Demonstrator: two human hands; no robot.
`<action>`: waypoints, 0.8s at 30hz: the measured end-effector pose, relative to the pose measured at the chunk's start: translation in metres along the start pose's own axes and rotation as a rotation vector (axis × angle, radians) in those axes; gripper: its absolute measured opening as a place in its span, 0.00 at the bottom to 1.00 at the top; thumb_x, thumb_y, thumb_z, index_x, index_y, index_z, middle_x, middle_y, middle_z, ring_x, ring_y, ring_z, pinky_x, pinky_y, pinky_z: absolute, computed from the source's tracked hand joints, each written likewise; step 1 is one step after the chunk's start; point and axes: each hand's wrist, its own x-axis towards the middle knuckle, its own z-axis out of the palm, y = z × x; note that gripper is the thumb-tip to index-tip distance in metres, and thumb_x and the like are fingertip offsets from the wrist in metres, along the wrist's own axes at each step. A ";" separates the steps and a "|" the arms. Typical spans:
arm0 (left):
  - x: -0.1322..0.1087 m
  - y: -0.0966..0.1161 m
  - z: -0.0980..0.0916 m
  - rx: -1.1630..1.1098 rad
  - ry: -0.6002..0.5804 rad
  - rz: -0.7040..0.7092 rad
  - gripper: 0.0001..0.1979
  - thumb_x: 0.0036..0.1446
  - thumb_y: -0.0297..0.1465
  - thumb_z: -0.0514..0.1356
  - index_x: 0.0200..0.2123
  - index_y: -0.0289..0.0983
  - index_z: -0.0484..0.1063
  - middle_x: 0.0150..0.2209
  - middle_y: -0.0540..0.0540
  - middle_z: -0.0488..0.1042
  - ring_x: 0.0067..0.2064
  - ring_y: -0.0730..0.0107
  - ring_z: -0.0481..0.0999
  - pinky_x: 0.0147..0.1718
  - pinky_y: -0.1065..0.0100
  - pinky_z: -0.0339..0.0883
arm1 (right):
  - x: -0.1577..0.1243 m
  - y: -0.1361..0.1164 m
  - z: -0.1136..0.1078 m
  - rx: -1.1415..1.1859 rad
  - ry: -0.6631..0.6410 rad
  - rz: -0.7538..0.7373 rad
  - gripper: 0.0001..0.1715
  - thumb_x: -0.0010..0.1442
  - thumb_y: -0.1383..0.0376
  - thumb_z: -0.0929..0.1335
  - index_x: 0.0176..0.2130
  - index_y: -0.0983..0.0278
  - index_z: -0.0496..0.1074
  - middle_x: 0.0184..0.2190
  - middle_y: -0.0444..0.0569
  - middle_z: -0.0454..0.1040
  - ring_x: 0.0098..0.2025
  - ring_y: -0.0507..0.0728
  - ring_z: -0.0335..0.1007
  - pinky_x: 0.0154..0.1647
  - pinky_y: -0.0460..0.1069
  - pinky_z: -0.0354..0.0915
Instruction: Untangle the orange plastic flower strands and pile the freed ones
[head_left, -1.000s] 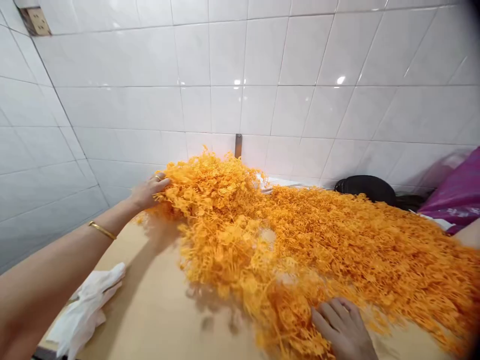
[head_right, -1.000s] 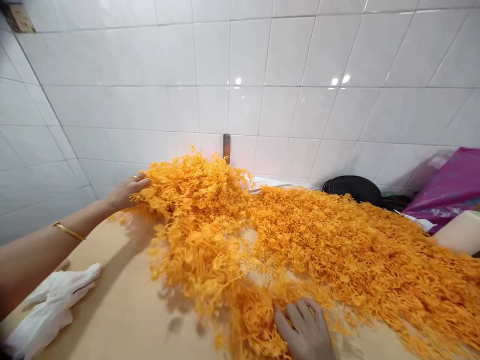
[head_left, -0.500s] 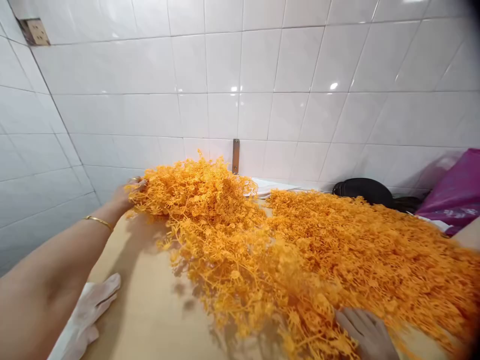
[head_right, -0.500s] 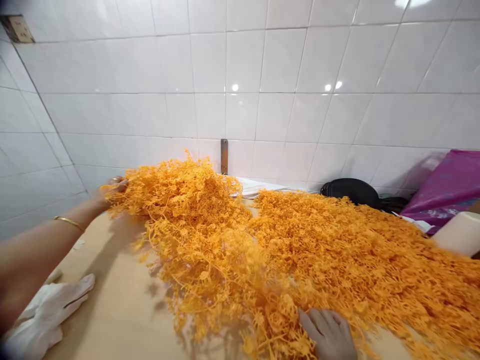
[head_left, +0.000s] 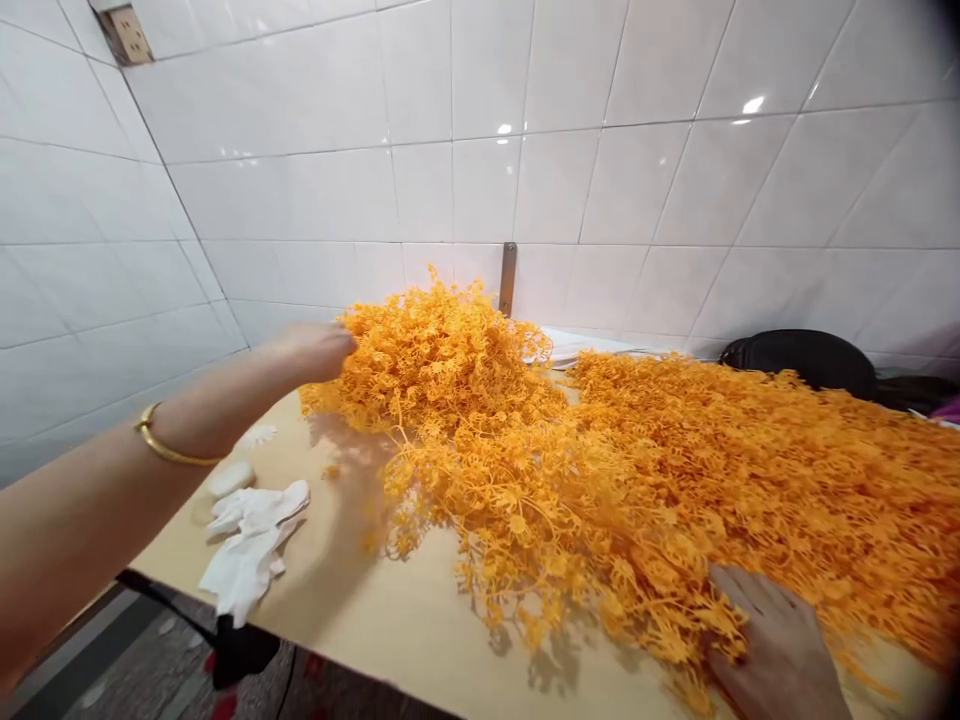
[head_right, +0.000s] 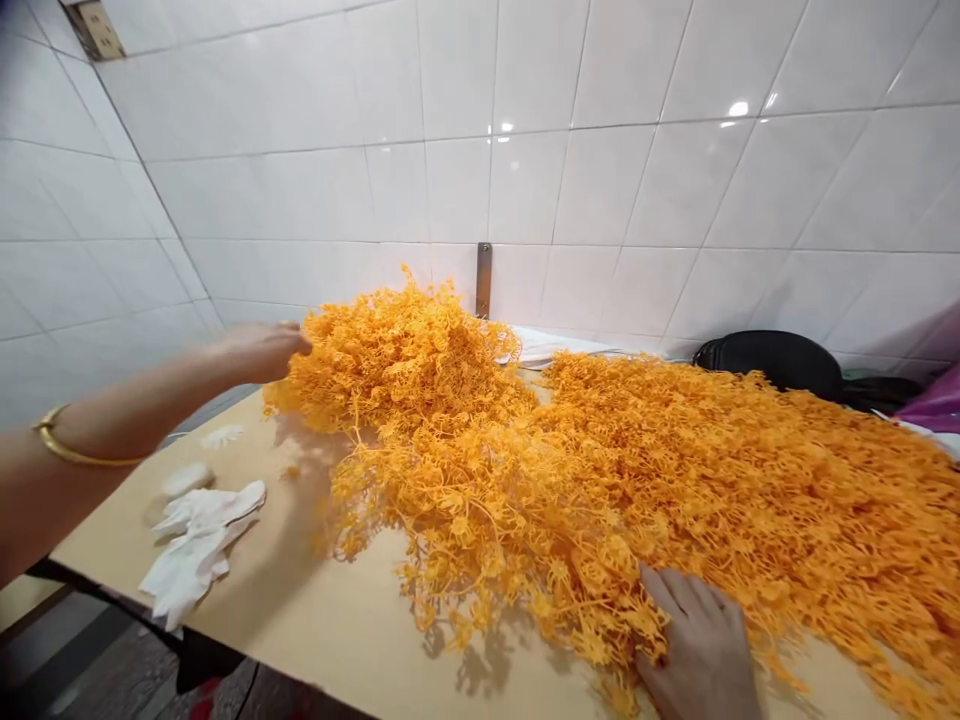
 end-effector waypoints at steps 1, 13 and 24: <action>-0.002 0.020 -0.006 0.032 -0.032 0.062 0.08 0.44 0.31 0.53 0.28 0.41 0.71 0.31 0.46 0.67 0.39 0.59 0.67 0.37 0.59 0.58 | -0.001 0.000 -0.001 0.013 -0.018 0.011 0.20 0.43 0.68 0.62 0.40 0.64 0.64 0.34 0.50 0.70 0.37 0.61 0.64 0.39 0.54 0.57; 0.036 0.093 0.085 -0.015 -0.199 0.189 0.25 0.49 0.46 0.48 0.52 0.50 0.57 0.56 0.40 0.50 0.55 0.46 0.48 0.39 0.51 0.58 | -0.054 0.042 -0.019 -0.056 0.022 0.063 0.19 0.43 0.67 0.61 0.39 0.63 0.65 0.30 0.53 0.70 0.34 0.66 0.64 0.35 0.57 0.57; -0.052 0.169 -0.008 -0.412 0.186 0.632 0.35 0.45 0.53 0.46 0.54 0.42 0.55 0.53 0.42 0.57 0.53 0.55 0.57 0.48 0.58 0.55 | 0.030 0.002 -0.074 0.066 0.104 0.110 0.17 0.47 0.66 0.59 0.41 0.63 0.60 0.32 0.51 0.67 0.36 0.61 0.62 0.39 0.55 0.56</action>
